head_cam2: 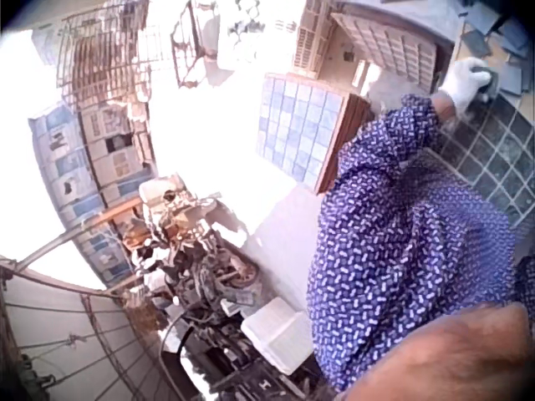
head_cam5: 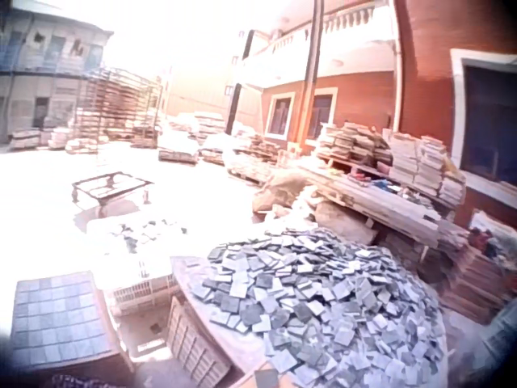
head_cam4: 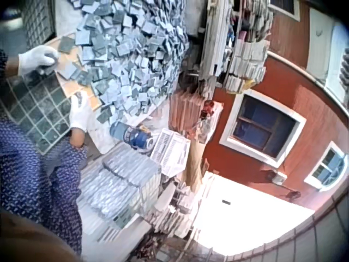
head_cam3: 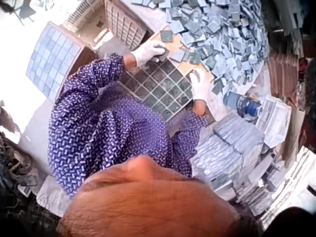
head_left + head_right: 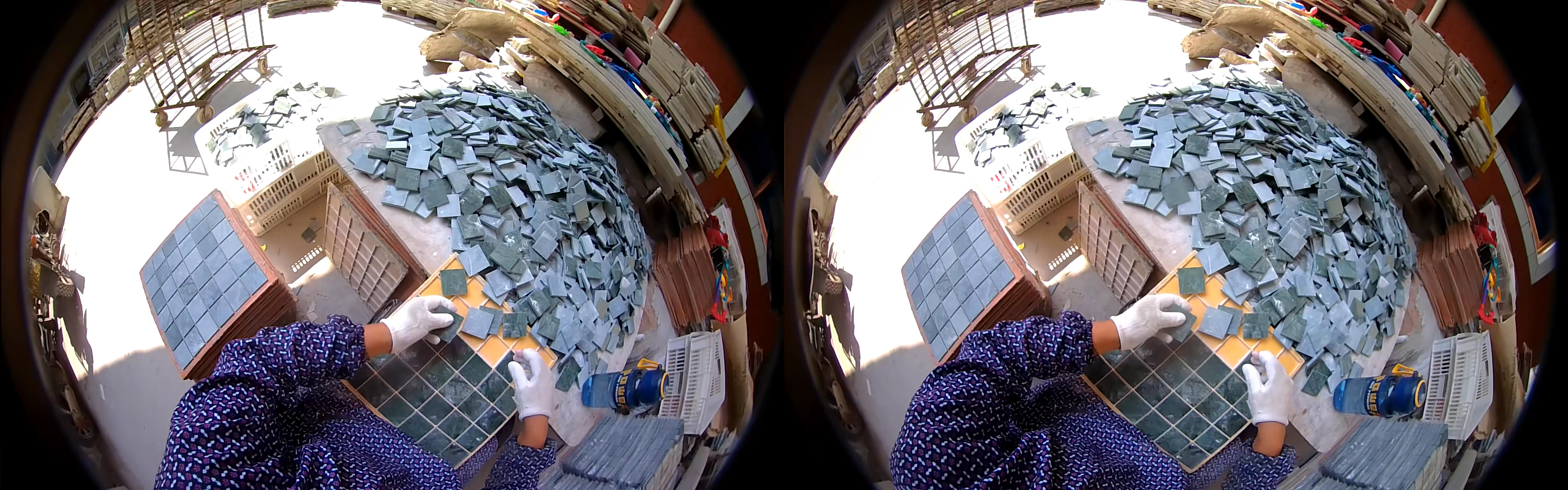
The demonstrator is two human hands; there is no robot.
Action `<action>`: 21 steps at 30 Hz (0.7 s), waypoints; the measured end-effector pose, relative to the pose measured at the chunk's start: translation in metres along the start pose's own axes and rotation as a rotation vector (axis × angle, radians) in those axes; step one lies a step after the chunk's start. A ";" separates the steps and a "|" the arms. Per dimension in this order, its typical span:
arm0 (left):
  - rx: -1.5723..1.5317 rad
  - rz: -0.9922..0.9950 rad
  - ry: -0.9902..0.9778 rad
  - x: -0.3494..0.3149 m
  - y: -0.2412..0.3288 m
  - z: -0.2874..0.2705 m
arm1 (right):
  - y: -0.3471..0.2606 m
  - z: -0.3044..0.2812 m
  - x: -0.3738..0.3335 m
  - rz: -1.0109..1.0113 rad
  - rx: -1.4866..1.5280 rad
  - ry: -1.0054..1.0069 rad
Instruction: The person places small square tiles into a grid frame, filling empty slots from a large pile on the table. The person repeatedly picks tiles by hand and positions them into the grid, then flips the frame to show the completed side before repeating the process.
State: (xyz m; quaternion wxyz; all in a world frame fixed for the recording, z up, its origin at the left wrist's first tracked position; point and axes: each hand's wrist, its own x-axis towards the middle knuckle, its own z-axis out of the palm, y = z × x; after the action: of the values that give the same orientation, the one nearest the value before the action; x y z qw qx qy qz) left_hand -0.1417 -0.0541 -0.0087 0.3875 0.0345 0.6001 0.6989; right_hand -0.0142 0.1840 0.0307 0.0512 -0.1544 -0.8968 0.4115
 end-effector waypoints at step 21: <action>1.292 0.816 0.098 0.033 0.008 0.027 | 0.014 0.012 0.068 -0.354 -0.747 0.029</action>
State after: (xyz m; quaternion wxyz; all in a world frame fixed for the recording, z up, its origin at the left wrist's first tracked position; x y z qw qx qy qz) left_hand -0.1554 -0.0128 -0.0079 -0.0255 0.4421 0.8457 0.2978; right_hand -0.0783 0.2055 0.0102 0.0744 -0.0114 -0.9963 0.0403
